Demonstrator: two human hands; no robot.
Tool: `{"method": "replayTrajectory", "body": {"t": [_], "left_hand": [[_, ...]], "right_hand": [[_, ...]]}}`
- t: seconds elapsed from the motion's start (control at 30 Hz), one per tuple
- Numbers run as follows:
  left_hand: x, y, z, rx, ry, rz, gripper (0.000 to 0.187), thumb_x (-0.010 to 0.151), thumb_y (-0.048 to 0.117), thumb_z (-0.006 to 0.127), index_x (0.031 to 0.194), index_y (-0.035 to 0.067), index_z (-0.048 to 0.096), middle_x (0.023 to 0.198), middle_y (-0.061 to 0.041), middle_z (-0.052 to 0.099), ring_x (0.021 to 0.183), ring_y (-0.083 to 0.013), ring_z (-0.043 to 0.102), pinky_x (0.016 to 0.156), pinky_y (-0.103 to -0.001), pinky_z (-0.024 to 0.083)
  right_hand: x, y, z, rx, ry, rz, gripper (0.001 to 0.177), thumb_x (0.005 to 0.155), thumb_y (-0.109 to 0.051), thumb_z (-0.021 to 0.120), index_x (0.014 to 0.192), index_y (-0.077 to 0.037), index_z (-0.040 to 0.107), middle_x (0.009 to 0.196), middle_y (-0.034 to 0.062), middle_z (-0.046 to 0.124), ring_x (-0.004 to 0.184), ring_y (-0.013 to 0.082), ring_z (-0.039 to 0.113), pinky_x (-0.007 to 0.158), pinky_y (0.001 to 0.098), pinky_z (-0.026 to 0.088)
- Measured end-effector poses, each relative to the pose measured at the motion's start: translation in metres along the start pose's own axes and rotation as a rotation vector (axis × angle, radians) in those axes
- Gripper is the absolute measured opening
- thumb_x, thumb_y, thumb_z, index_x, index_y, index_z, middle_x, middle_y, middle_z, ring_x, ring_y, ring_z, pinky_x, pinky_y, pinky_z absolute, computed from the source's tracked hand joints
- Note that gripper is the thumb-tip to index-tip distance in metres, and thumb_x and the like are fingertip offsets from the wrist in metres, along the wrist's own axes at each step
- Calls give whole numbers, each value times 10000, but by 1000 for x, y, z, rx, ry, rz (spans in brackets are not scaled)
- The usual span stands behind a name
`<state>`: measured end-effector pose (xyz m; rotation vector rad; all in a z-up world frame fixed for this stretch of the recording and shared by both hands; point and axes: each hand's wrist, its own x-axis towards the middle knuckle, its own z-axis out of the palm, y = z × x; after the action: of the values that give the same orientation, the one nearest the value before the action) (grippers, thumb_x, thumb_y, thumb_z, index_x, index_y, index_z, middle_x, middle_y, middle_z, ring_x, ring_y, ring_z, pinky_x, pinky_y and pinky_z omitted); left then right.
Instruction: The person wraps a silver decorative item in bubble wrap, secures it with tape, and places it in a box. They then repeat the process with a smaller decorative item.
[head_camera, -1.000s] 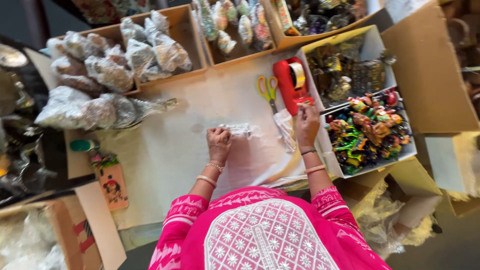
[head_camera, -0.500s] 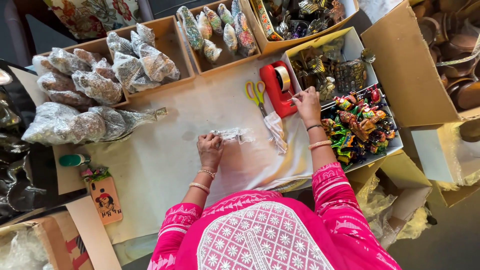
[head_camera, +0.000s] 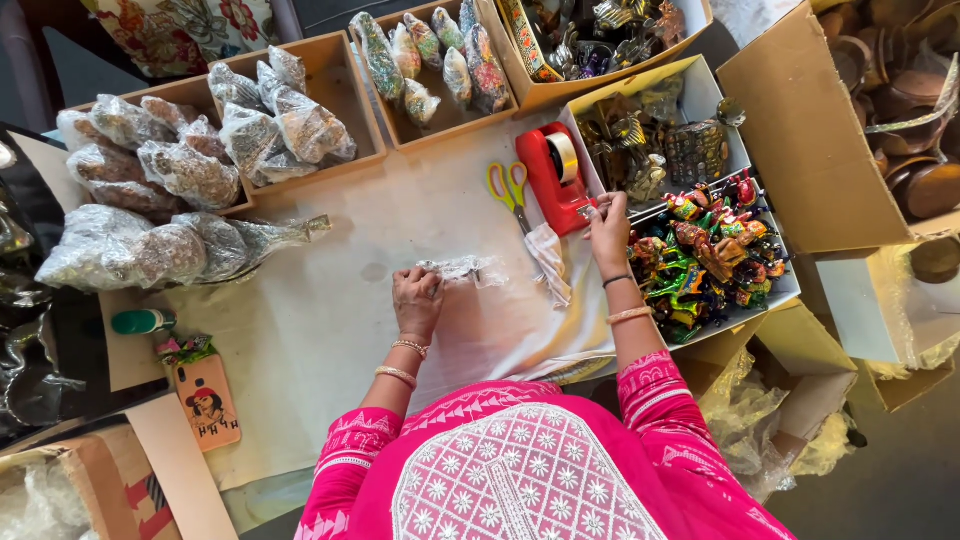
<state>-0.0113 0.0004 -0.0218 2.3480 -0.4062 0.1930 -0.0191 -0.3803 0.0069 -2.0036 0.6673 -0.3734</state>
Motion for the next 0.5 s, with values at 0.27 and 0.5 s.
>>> {"method": "replayTrajectory", "body": {"t": [0.27,0.5], "left_hand": [[1,1,-2,-5,0,-10,74,795,133,779,839,137,719,969,-5,692,1018,-326,552,928,-397,474],[2,10,-8,-29,-5,-57,72,789,138,773,832,133,715,967,-11,682,1025,-337,542,913,-387,476]], "right_hand": [[-12,64,32,314,99,74,118,1032,-22,577,1099,-32,481,904,37,600,679,105,620,566,303,626],[-1,115,46,645,133,166,74,1090,-90,541,1097,-48,480,941,75,623,751,138,641,709,350,662]]}}
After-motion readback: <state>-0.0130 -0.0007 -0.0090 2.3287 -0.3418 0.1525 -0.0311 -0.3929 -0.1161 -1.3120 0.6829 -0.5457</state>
